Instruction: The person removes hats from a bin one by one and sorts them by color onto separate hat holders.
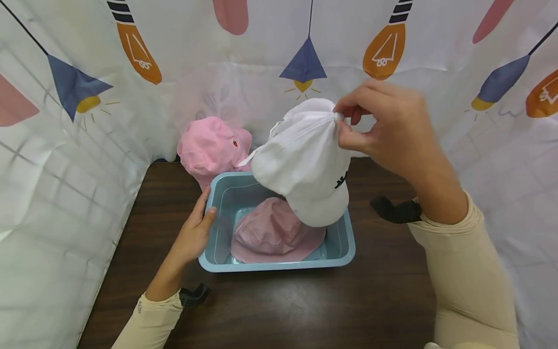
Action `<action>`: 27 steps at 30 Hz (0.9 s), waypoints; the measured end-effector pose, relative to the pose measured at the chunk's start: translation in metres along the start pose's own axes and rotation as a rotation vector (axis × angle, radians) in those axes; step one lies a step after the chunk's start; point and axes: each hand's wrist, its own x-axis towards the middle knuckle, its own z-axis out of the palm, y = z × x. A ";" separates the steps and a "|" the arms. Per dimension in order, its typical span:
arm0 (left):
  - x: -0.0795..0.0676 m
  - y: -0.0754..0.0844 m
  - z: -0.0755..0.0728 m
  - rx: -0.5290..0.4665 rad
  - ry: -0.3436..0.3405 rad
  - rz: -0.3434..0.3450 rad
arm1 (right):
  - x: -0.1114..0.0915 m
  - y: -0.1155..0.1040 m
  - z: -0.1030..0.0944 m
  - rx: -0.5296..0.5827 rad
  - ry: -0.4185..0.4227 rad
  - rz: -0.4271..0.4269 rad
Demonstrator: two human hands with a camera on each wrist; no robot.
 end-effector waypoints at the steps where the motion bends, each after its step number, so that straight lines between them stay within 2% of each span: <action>1: 0.000 0.000 0.000 -0.001 -0.002 -0.001 | 0.003 0.003 -0.003 -0.017 -0.010 -0.012; 7: 0.000 0.000 -0.001 -0.007 -0.005 0.006 | 0.022 0.026 -0.015 -0.150 -0.053 -0.018; 13: 0.001 0.000 -0.001 0.001 0.002 0.011 | 0.032 0.049 -0.011 -0.207 -0.012 0.061; 18: 0.000 0.000 -0.001 -0.003 0.002 0.000 | 0.039 0.072 -0.007 -0.242 -0.031 0.023; 21: -0.001 0.001 -0.001 -0.004 0.001 -0.003 | 0.042 0.086 -0.002 -0.231 -0.052 0.017; 27: 0.000 0.000 0.000 -0.015 0.000 -0.003 | 0.047 0.109 0.020 -0.215 -0.111 0.070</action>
